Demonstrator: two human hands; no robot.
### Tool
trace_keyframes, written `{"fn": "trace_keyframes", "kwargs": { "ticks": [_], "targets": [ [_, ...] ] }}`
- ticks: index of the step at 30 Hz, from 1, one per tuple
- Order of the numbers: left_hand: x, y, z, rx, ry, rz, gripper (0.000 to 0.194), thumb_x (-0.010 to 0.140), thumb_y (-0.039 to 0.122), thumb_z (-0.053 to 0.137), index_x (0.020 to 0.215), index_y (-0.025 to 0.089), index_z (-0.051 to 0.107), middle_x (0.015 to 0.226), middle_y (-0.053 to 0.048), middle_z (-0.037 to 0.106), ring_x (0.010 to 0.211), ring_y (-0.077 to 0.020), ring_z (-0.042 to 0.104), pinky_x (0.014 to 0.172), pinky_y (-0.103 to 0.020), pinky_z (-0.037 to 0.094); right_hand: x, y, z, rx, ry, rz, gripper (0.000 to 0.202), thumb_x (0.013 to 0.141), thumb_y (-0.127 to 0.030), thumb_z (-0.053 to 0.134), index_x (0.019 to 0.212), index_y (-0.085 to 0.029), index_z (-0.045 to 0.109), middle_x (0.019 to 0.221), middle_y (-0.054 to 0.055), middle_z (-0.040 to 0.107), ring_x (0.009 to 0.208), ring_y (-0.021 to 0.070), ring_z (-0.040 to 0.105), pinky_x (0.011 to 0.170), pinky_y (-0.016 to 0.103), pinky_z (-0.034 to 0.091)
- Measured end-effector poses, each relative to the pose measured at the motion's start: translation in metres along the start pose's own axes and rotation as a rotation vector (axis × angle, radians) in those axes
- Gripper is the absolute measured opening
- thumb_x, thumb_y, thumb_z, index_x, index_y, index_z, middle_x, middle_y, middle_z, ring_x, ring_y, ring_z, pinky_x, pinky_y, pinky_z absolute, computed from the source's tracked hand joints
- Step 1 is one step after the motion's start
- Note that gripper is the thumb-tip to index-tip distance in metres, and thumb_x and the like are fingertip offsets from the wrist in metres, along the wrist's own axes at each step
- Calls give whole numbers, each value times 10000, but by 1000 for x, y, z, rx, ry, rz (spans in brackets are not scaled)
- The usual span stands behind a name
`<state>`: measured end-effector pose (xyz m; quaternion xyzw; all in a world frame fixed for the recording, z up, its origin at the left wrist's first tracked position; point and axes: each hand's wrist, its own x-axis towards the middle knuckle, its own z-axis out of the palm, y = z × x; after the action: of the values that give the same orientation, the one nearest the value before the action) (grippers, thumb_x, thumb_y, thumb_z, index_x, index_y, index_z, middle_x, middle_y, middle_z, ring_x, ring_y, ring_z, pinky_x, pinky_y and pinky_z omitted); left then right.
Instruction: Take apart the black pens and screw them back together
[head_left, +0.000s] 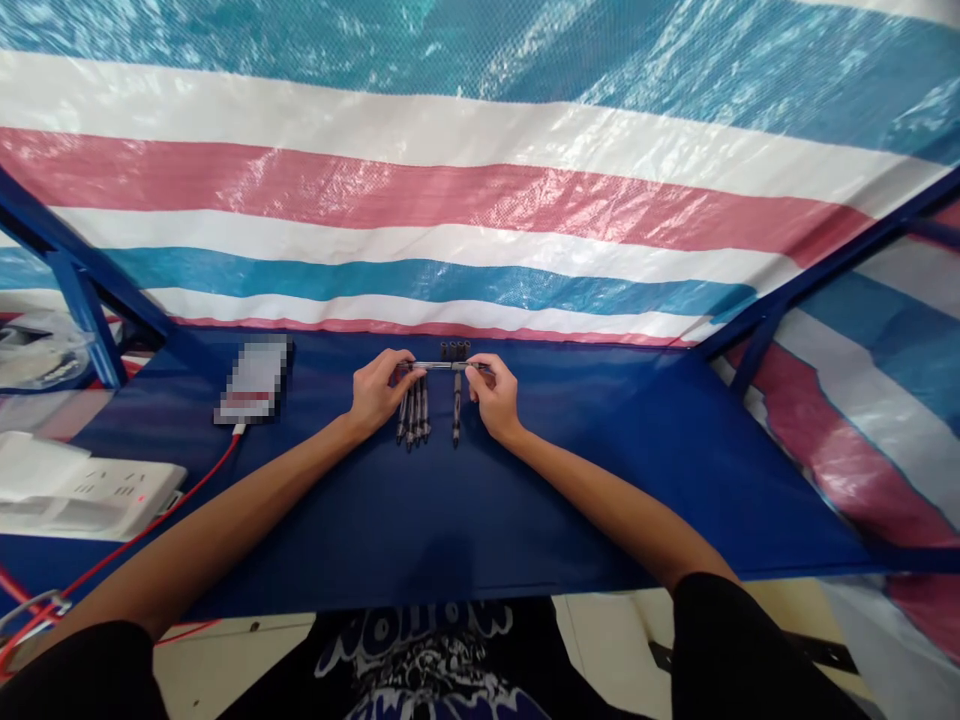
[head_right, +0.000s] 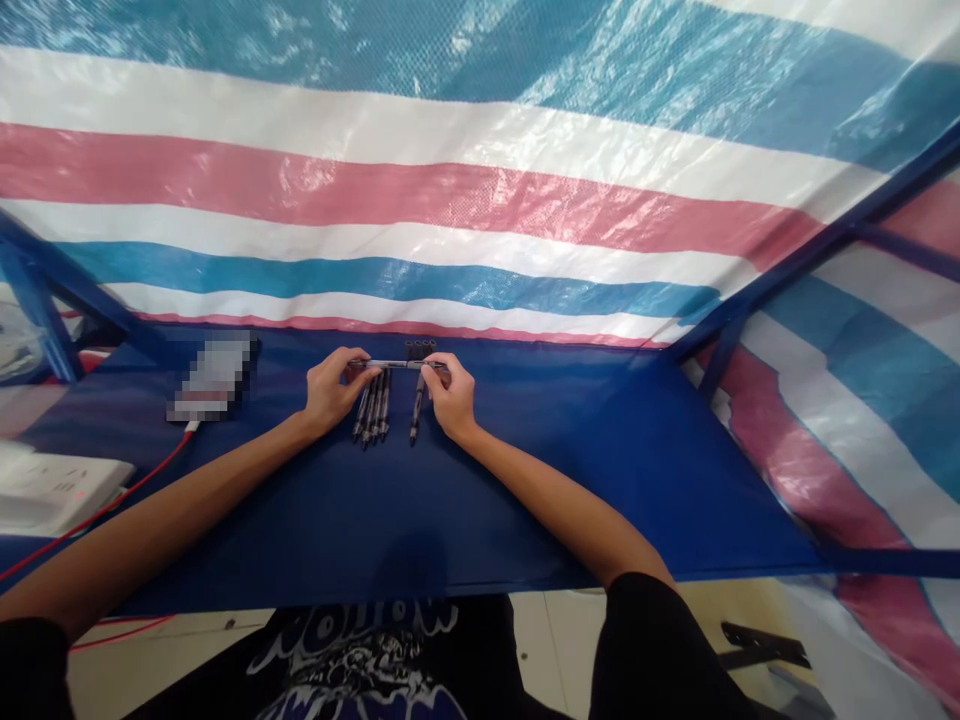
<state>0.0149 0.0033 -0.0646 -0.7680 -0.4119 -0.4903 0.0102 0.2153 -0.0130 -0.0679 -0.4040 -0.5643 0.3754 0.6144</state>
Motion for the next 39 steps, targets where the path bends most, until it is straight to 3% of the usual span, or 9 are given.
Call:
{"fn": "trace_keyframes", "kwargs": {
  "ticks": [25,39],
  "targets": [
    [-2,-2,1,44,-15,-62,266,891,440,570,825,182,570,713,28,567,601,-94,517,612,-208,410,0,-5,2,-42,9,51,309,844,-492,578,772,-192,562,483,-66,431,423,92,413,457,235,342],
    [-1,1,0,16,-32,-62,262,927,423,512,927,188,627,732,8,601,624,-101,539,630,-210,435,3,5,1,45,120,87,478,825,-568,585,571,-209,399,463,-76,343,398,67,329,390,225,275]
  ]
}}
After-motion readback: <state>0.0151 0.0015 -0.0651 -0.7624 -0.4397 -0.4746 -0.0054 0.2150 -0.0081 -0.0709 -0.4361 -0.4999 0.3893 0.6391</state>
